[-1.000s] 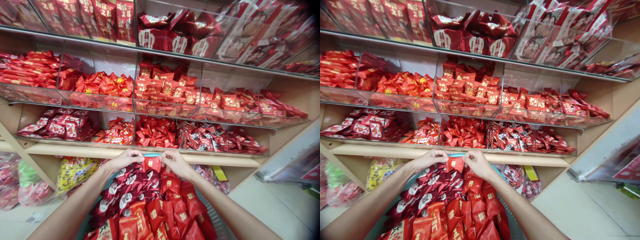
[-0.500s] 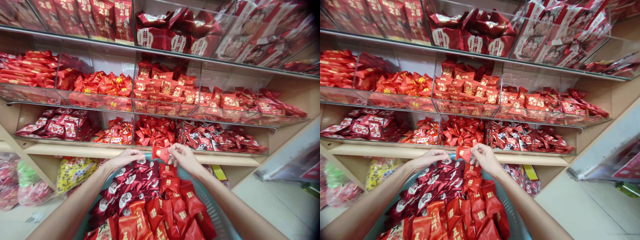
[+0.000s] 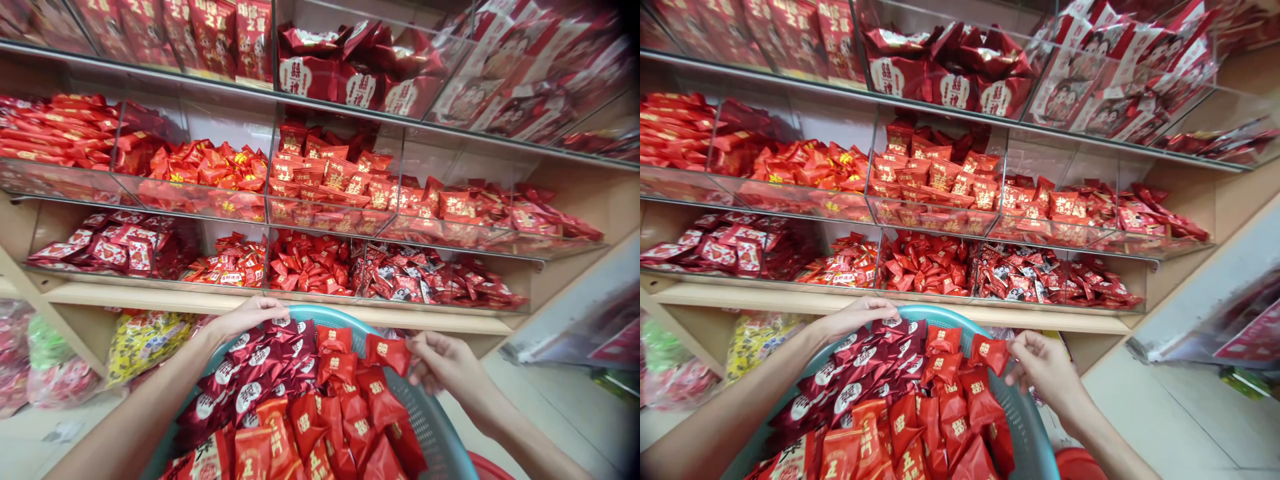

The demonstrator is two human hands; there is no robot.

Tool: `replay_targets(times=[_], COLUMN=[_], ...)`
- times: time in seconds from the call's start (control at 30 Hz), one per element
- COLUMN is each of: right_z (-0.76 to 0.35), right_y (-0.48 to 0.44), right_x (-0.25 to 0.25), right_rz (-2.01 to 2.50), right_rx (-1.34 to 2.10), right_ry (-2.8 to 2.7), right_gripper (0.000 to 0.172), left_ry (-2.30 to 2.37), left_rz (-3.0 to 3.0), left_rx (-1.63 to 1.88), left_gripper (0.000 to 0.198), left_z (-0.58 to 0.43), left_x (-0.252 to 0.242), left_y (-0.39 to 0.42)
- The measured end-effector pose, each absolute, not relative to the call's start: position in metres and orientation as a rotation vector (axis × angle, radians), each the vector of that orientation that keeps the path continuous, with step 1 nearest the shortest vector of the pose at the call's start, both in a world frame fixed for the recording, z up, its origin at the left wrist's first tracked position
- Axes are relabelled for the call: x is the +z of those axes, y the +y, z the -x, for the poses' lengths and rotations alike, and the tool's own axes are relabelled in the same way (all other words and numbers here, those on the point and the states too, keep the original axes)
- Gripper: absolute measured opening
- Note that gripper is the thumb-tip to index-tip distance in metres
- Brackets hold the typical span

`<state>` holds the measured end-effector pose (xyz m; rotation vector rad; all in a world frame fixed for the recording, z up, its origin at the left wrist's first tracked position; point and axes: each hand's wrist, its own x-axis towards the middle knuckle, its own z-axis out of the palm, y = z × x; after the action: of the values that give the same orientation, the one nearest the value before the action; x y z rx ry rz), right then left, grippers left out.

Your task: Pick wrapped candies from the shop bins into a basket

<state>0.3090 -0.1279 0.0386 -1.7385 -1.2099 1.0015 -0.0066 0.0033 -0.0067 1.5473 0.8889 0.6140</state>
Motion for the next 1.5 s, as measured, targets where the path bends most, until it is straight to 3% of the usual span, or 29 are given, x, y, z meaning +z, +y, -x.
replay_targets(times=[0.4, 0.63, 1.03, 1.37, 1.5], right_z=[-0.291, -0.293, -0.222, -0.181, -0.184], right_y=[-0.124, -0.118, -0.008, 0.042, 0.050], right_x=[0.021, 0.044, 0.055, 0.048, 0.041], right_rz=[1.654, 1.877, 1.797, 2.090, 2.123], right_rx=[1.160, 0.827, 0.307, 0.389, 0.415], right_ry=[-1.203, -1.459, -1.946, -2.024, -2.010], right_gripper=[0.039, 0.045, 0.024, 0.034, 0.024], left_ry=[0.865, 0.855, 0.848, 0.849, 0.862], left_rz=[-1.601, -1.599, -1.579, -1.575, -1.569], left_rx=[0.608, 0.604, 0.609, 0.608, 0.609], left_gripper=[0.034, 0.034, 0.033, 0.030, 0.031], left_z=[0.008, 0.008, 0.008, 0.009, 0.009], left_x=[-0.006, -0.008, -0.008, -0.009, -0.010], left_y=[0.006, 0.006, 0.005, 0.006, 0.005])
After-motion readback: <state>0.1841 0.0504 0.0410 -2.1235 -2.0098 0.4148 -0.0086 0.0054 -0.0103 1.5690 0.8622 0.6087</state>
